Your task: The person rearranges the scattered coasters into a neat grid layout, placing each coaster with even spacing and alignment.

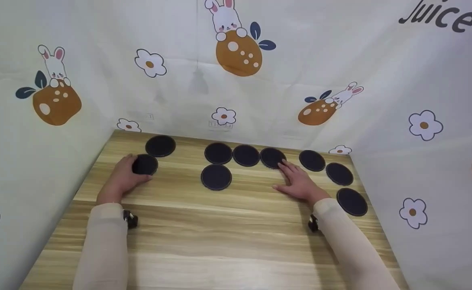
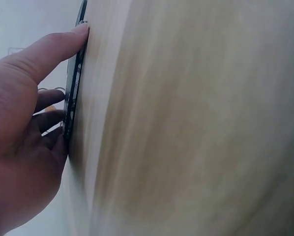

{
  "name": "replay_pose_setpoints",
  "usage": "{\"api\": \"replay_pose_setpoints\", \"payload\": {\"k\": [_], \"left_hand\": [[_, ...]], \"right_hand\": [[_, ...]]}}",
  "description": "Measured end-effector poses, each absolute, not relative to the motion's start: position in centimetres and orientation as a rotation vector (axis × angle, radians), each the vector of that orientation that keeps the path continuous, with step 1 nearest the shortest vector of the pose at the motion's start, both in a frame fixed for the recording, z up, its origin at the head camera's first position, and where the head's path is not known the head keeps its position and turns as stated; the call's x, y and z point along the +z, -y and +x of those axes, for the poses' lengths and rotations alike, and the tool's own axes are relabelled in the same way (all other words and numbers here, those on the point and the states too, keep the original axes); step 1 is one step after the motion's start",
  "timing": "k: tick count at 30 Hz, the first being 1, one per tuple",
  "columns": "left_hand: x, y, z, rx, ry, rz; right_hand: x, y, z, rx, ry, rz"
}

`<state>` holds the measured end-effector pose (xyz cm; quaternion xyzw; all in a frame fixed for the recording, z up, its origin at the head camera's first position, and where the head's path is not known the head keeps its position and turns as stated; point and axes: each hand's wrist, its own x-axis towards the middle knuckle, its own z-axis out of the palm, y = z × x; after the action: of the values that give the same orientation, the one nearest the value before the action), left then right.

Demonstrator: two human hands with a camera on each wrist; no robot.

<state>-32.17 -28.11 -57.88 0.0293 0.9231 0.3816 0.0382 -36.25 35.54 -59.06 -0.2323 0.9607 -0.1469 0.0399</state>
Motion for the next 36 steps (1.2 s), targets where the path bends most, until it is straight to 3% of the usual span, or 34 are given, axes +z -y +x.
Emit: {"api": "replay_pose_setpoints", "payload": {"k": [36], "left_hand": [[-57.84, 27.98, -32.48, 1.037, -2.956, 0.117]], "right_hand": [[-59.31, -35.66, -36.42, -0.461, -2.943, -0.713]]}}
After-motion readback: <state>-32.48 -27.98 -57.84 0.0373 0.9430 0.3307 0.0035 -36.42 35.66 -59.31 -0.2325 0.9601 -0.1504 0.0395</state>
